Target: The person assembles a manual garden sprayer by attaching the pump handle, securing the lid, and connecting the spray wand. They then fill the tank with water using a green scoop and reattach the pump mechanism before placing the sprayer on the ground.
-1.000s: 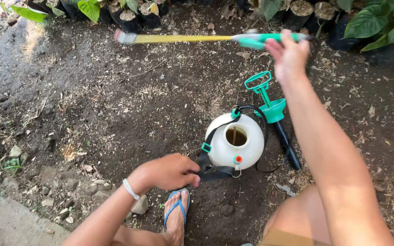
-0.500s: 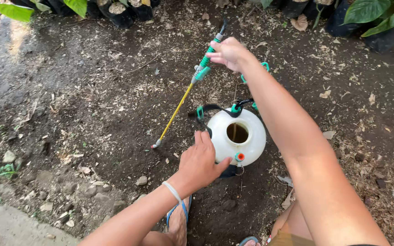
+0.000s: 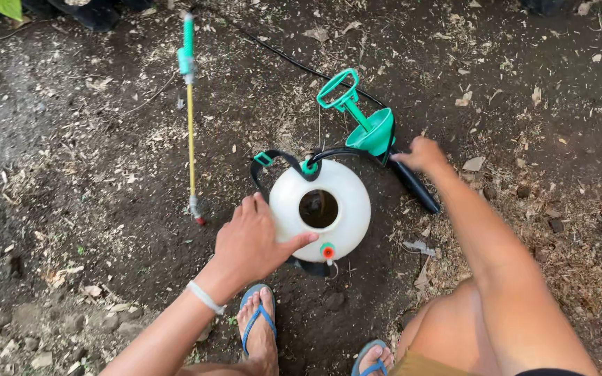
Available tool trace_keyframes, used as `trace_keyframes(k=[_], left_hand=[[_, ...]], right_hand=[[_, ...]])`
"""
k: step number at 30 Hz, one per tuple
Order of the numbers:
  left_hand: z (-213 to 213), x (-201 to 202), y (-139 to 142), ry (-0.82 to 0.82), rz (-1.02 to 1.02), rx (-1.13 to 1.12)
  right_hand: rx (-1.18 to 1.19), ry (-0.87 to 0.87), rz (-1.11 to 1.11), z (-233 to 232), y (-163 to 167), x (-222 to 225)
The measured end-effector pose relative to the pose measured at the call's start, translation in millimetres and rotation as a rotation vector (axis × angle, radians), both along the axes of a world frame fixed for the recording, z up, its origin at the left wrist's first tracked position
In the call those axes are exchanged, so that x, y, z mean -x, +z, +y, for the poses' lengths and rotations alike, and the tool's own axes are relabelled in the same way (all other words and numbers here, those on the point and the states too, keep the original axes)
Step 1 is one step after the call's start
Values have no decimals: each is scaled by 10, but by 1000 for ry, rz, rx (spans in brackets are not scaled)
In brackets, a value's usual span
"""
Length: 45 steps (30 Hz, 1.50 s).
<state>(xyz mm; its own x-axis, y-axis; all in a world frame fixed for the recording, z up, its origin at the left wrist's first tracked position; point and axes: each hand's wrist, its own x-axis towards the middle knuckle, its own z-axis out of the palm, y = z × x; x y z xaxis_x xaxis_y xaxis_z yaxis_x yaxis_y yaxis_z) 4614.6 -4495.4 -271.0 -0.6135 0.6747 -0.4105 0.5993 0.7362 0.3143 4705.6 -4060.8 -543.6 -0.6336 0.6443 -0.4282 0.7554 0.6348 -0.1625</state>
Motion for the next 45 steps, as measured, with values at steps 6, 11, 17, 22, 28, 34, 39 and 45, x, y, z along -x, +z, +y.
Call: trace_keyframes(k=[6,11,17,22,28,34,39,45], left_hand=[[38,48,75,-15,-61,143],[31,10,193,-13,-57,175],[18,-7,261,19,254,-338],[802,5,225,-159,527,-659],[1812,441,0,-91,213,-491],[1498,839,-300,323,-393,-1016],[1537,840,-398,536,-421,-940],[1739,833,-518,460,-434,-768]], right_hand=[[-81,-276,672,-388,-208,544],[-137,-119,478,-396,-47,932],[-24,-303,64,-204,-8,815],[-212,-29,17,69,147,543],[-411,184,-147,440,683,1],[-504,225,-275,648,1068,-755],[-514,109,-54,474,1941,-899],[-305,284,689,25,3903,-855]])
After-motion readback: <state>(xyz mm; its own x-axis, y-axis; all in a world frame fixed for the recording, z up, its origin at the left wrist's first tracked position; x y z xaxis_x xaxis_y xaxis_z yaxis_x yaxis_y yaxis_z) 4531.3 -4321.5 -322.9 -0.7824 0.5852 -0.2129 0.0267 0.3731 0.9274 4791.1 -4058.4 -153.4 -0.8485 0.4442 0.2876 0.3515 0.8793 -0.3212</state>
